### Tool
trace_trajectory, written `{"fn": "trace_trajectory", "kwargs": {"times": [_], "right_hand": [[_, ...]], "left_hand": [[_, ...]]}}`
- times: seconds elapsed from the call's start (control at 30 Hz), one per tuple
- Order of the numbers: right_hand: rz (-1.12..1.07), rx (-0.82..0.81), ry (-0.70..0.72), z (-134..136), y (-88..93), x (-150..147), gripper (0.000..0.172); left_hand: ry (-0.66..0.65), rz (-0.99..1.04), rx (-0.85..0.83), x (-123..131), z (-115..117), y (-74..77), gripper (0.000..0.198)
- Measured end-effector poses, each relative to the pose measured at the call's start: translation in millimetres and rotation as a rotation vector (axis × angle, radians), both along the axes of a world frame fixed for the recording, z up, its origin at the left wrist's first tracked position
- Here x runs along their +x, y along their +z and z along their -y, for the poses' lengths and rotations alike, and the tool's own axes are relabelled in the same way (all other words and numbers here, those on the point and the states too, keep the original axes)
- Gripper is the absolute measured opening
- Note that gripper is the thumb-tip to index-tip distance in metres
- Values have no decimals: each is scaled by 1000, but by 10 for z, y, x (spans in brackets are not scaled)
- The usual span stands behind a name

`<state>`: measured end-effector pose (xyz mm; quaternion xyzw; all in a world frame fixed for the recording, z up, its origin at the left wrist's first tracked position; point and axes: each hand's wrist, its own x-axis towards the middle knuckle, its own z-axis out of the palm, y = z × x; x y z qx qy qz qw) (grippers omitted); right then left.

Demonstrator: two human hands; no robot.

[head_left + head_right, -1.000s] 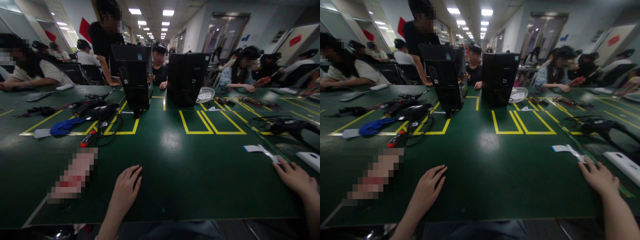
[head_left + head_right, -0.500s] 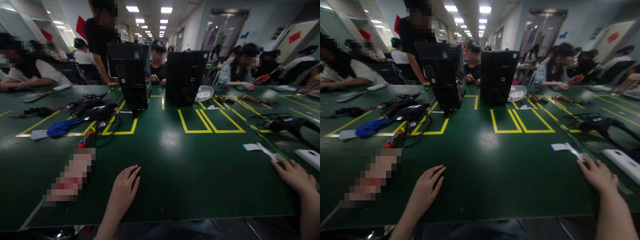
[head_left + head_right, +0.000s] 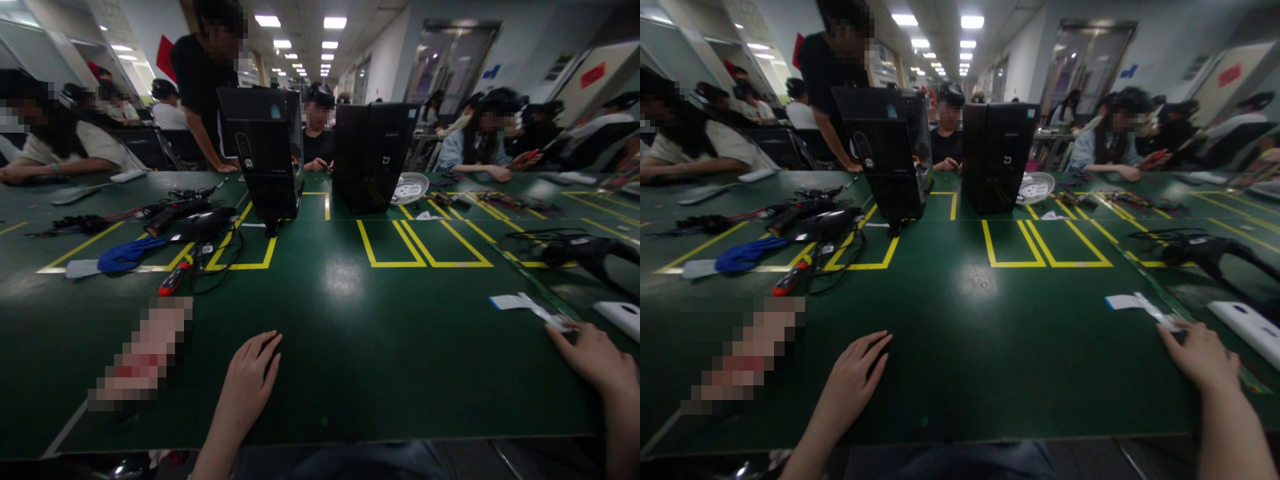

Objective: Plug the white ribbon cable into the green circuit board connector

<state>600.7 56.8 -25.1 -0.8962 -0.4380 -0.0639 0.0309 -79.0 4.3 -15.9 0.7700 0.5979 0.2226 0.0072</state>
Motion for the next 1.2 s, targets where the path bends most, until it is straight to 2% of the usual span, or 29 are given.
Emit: {"fn": "trace_trajectory", "kwargs": {"times": [0.1,0.2,0.4,0.53,0.7,0.87,0.97,1.1,1.2], "right_hand": [[-27,58,24,40,85,-133,83],[54,116,141,77,135,-253,77],[16,83,334,50,39,-333,62],[-45,61,349,30,2,-374,62],[-52,87,293,72,25,-455,62],[-24,166,377,88,26,-463,50],[-53,167,372,90,59,-489,51],[-112,160,400,118,122,-689,50],[-136,212,486,157,119,-999,46]], "left_hand": [[-2,-2,2,2,-2,3,36],[-11,2,5,8,-5,13,35],[1,17,16,19,1,21,35],[-5,8,5,15,3,11,35],[0,-1,12,19,-3,6,35],[-4,22,26,34,-1,30,34],[-4,29,16,41,6,49,34],[1,30,4,42,10,51,35],[6,25,-1,37,9,41,35]]}}
